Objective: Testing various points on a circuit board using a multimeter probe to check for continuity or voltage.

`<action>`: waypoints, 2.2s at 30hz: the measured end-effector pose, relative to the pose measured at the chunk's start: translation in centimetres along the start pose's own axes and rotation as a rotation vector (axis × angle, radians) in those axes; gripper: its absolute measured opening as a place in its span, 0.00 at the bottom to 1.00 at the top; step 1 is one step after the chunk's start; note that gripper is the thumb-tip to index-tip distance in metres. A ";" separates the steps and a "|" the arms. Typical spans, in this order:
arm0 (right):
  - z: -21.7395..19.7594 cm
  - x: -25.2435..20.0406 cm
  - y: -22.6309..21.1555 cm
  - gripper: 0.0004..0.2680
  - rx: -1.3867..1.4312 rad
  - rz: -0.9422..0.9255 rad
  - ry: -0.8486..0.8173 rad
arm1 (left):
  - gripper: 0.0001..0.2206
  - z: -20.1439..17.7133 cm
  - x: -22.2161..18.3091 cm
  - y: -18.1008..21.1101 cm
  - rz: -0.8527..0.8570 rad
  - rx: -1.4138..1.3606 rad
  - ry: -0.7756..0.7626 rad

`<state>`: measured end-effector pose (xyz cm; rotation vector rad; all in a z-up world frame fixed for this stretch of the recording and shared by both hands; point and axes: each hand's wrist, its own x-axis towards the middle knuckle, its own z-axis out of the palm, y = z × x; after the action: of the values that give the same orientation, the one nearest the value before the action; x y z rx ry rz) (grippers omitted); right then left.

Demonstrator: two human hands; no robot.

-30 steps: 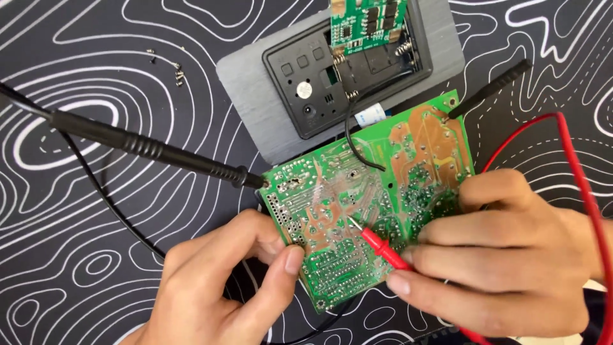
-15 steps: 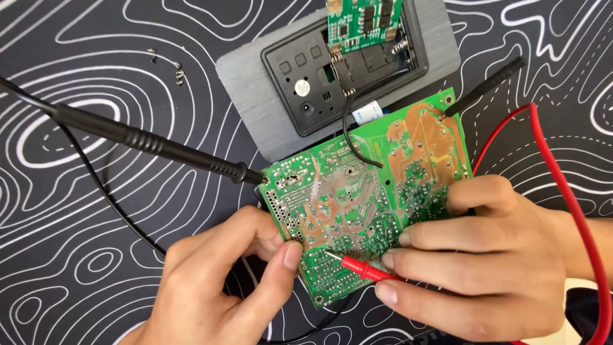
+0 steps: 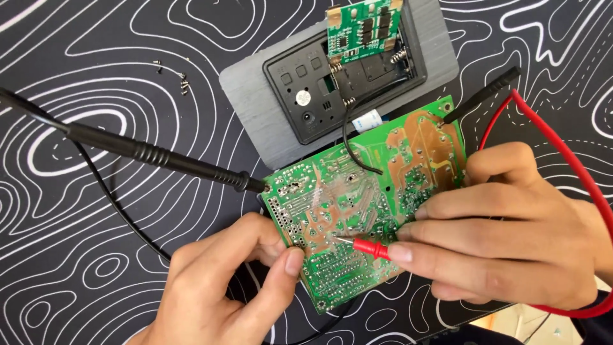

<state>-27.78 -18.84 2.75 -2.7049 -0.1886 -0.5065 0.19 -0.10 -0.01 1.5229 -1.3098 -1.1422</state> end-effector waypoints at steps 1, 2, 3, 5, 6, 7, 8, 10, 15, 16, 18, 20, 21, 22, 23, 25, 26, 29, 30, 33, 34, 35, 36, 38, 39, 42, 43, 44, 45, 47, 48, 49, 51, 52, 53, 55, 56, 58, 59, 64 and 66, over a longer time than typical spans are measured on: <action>0.0 0.0 0.1 0.12 -0.002 0.001 0.003 | 0.09 0.0 0.0 0.0 0.001 0.003 -0.002; 0.0 0.0 0.2 0.12 0.002 -0.013 0.016 | 0.09 0.1 -0.1 0.0 0.001 0.013 0.005; 0.0 0.0 0.4 0.11 0.006 -0.026 0.029 | 0.09 0.1 -0.1 0.0 0.000 0.024 0.012; -0.2 -0.2 0.3 0.12 0.011 -0.005 0.031 | 0.09 0.1 -0.1 0.0 0.005 0.024 0.007; -0.4 -0.2 0.5 0.13 0.014 0.009 0.030 | 0.09 0.1 0.0 0.0 0.012 0.024 0.009; -0.5 -0.3 0.3 0.13 0.008 0.007 0.033 | 0.09 0.1 0.0 0.0 0.018 0.027 0.010; -0.6 -0.4 0.2 0.13 0.017 0.029 0.024 | 0.09 0.1 0.0 0.0 0.005 0.018 0.014; -0.7 -0.8 0.0 0.13 0.025 0.055 0.018 | 0.09 0.2 -0.1 0.0 -0.008 0.010 0.013; -0.5 -1.6 -0.9 0.16 0.011 0.174 0.111 | 0.10 0.2 0.0 -0.1 -0.016 0.006 0.005; -0.4 -1.6 -0.8 0.16 0.009 0.172 0.113 | 0.10 0.2 -0.1 -0.1 -0.014 0.007 0.006; -0.2 -1.6 -0.6 0.17 0.000 0.154 0.195 | 0.09 0.2 -0.1 0.0 -0.029 -0.067 0.001; 0.7 -2.8 -0.9 0.17 0.019 0.192 0.244 | 0.10 0.2 -0.2 -0.1 -0.022 -0.048 0.000; 1.1 -3.3 -0.9 0.18 0.042 0.230 0.290 | 0.10 0.2 -0.2 -0.2 -0.018 -0.031 0.000; 1.2 -3.1 -1.5 0.18 0.040 0.229 0.289 | 0.10 0.2 -0.1 -0.1 -0.016 -0.031 0.001; 1.3 -2.9 -2.2 0.20 0.032 0.316 0.330 | 0.10 0.2 -0.1 -0.1 -0.003 -0.038 -0.002; 1.4 -2.8 -2.7 0.22 0.027 0.403 0.369 | 0.09 0.3 -0.1 -0.1 0.007 -0.045 -0.003; 1.3 -2.9 -2.5 0.22 0.028 0.382 0.372 | 0.09 0.3 -0.2 -0.2 0.007 -0.044 0.004; 1.0 -3.7 -1.6 0.22 0.034 0.297 0.354 | 0.09 0.4 -0.2 -0.2 0.005 -0.046 0.011; 0.9 -4.1 -1.2 0.22 0.037 0.237 0.335 | 0.09 0.3 -0.2 -0.2 0.002 -0.046 0.007; 0.5 -4.4 -0.8 0.21 0.049 0.196 0.313 | 0.10 0.3 -0.2 -0.2 -0.011 -0.033 -0.001; 0.3 -4.4 -0.8 0.21 0.050 0.197 0.312 | 0.10 0.3 -0.2 -0.2 -0.012 -0.034 -0.001; 0.0 -4.5 -0.8 0.20 0.048 0.196 0.294 | 0.10 0.3 -0.2 -0.2 -0.001 -0.031 0.003; -0.2 -4.5 -0.8 0.19 0.046 0.196 0.276 | 0.10 0.3 -0.2 -0.1 0.011 -0.028 0.006; 0.1 -4.8 -0.8 0.19 0.045 0.191 0.279 | 0.10 0.3 -0.2 -0.2 0.004 -0.022 0.005; 0.2 -4.9 -0.7 0.20 0.043 0.185 0.283 | 0.10 0.3 -0.3 -0.3 -0.002 -0.014 0.005; 0.5 -3.3 -1.0 0.25 0.067 0.213 0.284 | 0.09 0.3 -0.3 -0.3 0.005 -0.025 0.012; 0.6 -3.3 -0.9 0.25 0.068 0.212 0.283 | 0.09 0.3 -0.3 -0.3 0.004 -0.026 0.013; 0.7 -3.4 -0.7 0.27 0.082 0.186 0.270 | 0.09 0.3 -0.3 -0.3 0.013 -0.023 0.013; 0.7 -3.4 -0.5 0.29 0.096 0.159 0.257 | 0.09 0.3 -0.2 -0.2 0.023 -0.019 0.014; 0.7 -3.4 -0.4 0.27 0.094 0.148 0.261 | 0.09 0.3 -0.2 -0.3 0.023 -0.029 0.013; 0.6 -3.4 -0.3 0.25 0.097 0.140 0.263 | 0.09 0.3 -0.3 -0.3 0.016 -0.040 0.013; 0.7 -3.4 -0.2 0.25 0.097 0.138 0.264 | 0.09 0.3 -0.3 -0.3 0.017 -0.039 0.013; 0.8 -3.6 -0.1 0.25 0.097 0.121 0.265 | 0.10 0.4 -0.3 -0.3 0.019 -0.019 0.016; 0.7 -3.5 0.0 0.25 0.097 0.124 0.265 | 0.10 0.4 -0.2 -0.2 0.019 -0.019 0.014; 0.6 -3.4 0.0 0.25 0.100 0.098 0.265 | 0.10 0.4 -0.2 -0.2 0.036 -0.017 0.013; 0.5 -3.2 0.1 0.24 0.101 0.069 0.269 | 0.10 0.4 -0.2 -0.2 0.056 -0.011 0.015; 0.3 -3.0 0.0 0.23 0.105 0.070 0.253 | 0.10 0.4 -0.2 -0.2 0.041 -0.010 0.017; 0.1 -3.0 -0.1 0.21 0.111 0.075 0.238 | 0.09 0.4 -0.2 -0.2 0.025 -0.010 0.015; 0.0 -3.2 -0.2 0.19 0.112 0.072 0.225 | 0.10 0.4 -0.2 -0.2 0.012 -0.017 0.009; 0.7 -3.6 0.2 0.17 0.111 0.033 0.246 | 0.09 0.3 -0.2 -0.1 0.033 -0.015 0.014; 1.0 -3.8 0.1 0.18 0.102 0.073 0.260 | 0.10 0.3 -0.2 0.0 0.022 -0.022 0.010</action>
<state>-30.98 -18.78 0.42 -2.5076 -0.0429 -0.7959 -0.11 0.10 -0.08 1.4928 -1.3006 -1.1303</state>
